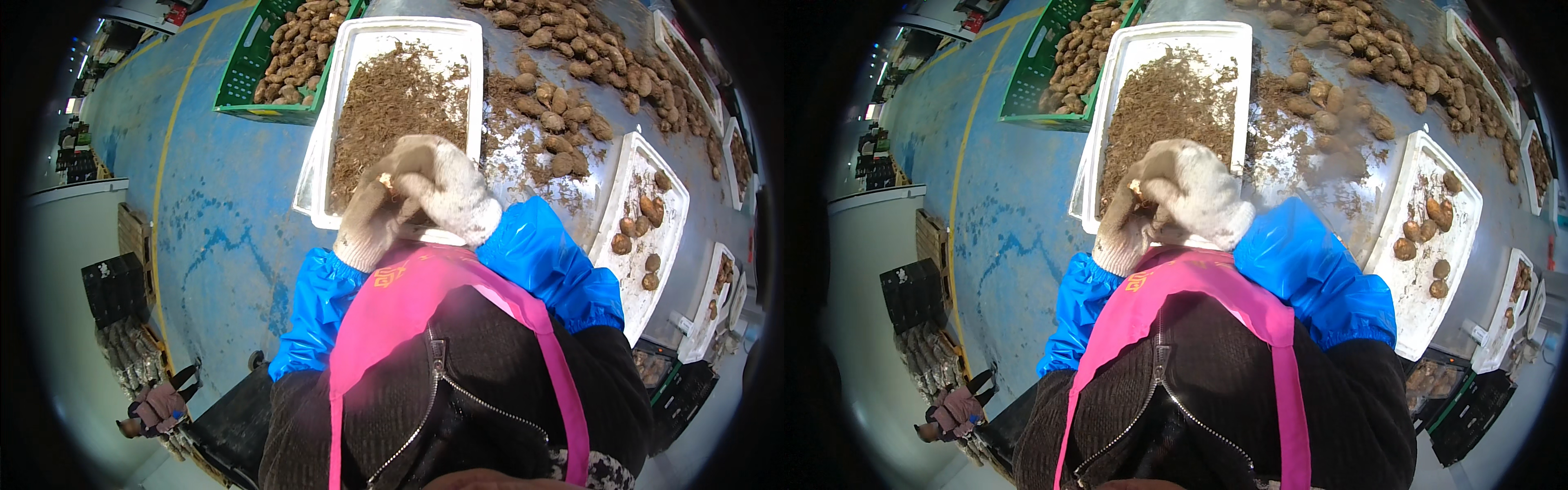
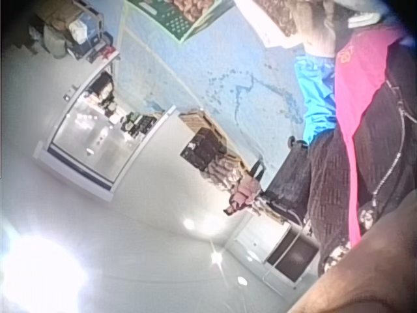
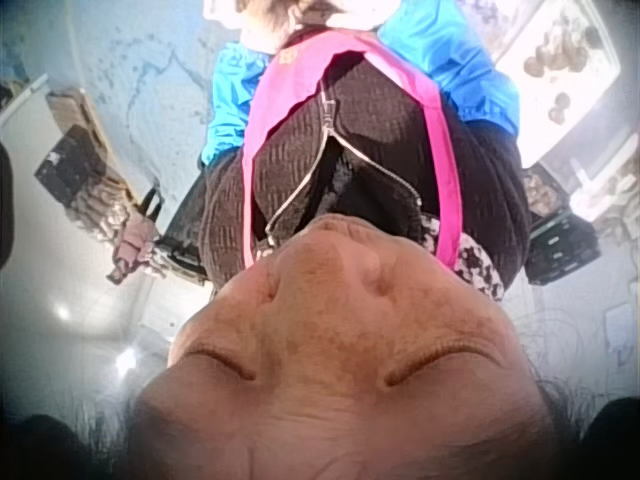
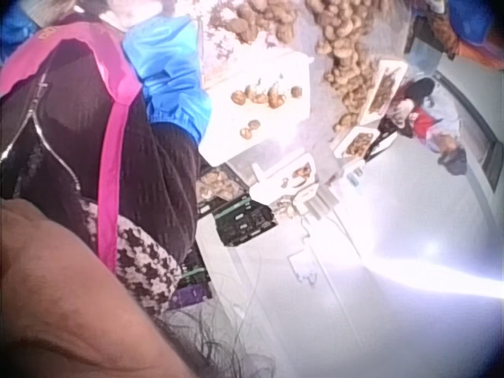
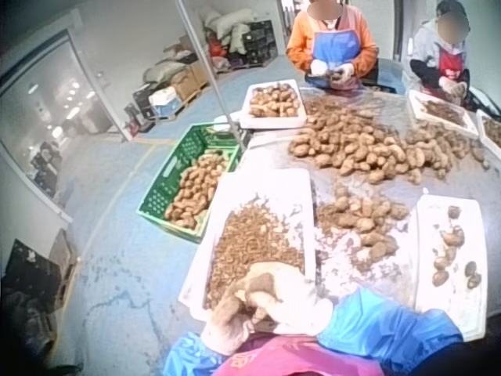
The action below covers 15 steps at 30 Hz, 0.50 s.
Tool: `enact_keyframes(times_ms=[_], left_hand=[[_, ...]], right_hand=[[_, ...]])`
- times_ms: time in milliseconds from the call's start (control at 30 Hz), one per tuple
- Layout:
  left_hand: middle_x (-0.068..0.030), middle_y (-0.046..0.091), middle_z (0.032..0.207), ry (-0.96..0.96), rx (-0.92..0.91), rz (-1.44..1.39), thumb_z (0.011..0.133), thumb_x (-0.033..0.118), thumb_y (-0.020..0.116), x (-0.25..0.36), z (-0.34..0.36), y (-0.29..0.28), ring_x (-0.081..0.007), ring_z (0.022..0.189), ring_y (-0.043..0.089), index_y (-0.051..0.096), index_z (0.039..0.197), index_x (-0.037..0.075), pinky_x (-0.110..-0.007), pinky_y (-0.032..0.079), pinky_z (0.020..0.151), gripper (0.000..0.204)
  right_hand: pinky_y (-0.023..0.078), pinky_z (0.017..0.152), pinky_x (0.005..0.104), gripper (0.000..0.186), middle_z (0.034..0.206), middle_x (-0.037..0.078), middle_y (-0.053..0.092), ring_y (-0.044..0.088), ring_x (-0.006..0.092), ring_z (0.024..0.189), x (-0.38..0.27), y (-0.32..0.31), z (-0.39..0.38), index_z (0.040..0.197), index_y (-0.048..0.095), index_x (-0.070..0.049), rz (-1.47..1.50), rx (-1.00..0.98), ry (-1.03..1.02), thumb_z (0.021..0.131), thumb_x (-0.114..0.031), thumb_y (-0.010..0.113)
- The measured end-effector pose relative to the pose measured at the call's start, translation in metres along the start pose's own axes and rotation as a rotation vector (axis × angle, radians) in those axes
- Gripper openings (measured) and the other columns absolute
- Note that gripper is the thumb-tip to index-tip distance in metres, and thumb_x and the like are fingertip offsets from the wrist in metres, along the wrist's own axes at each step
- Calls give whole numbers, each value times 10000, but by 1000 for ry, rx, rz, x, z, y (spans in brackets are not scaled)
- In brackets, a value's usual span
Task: The person repeatedly picks up brown nuts, rubs them in a tray of brown granular material, and places them on a white tray. The process is repeated continuously with multiple nuts.
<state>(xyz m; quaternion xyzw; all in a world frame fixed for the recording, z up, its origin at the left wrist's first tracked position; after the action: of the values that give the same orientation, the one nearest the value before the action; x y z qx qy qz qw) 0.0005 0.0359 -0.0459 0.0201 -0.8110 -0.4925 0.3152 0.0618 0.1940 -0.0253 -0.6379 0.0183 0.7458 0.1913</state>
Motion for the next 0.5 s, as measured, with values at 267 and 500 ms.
enact_keyframes(times_ms=[267,500], left_hand=[[-231,546,1407,424,-105,1115,1063,173,602,14,2,-3,-347,1218,622,324,1601,60,-448,590,989,616],[-241,531,1357,-52,180,393,964,53,597,10,-5,8,-350,1222,628,270,1558,27,-524,606,1021,678]], right_hand=[[552,961,407,206,1087,104,758,713,275,1060,16,-27,-5,1181,721,-67,-52,134,387,996,-129,656],[512,1041,454,238,1171,172,707,654,379,1165,-16,-3,10,1114,732,-23,-414,65,-125,962,-198,681]])
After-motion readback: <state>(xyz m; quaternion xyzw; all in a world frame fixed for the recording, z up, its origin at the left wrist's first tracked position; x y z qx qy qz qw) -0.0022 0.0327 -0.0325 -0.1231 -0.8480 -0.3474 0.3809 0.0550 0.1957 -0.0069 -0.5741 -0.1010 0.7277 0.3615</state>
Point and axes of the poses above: each hand's wrist, its own z-axis towards the middle knuckle, its own y-axis out of the palm, x = y × z, the point moved 4 cm from there along z, towards the middle knuckle
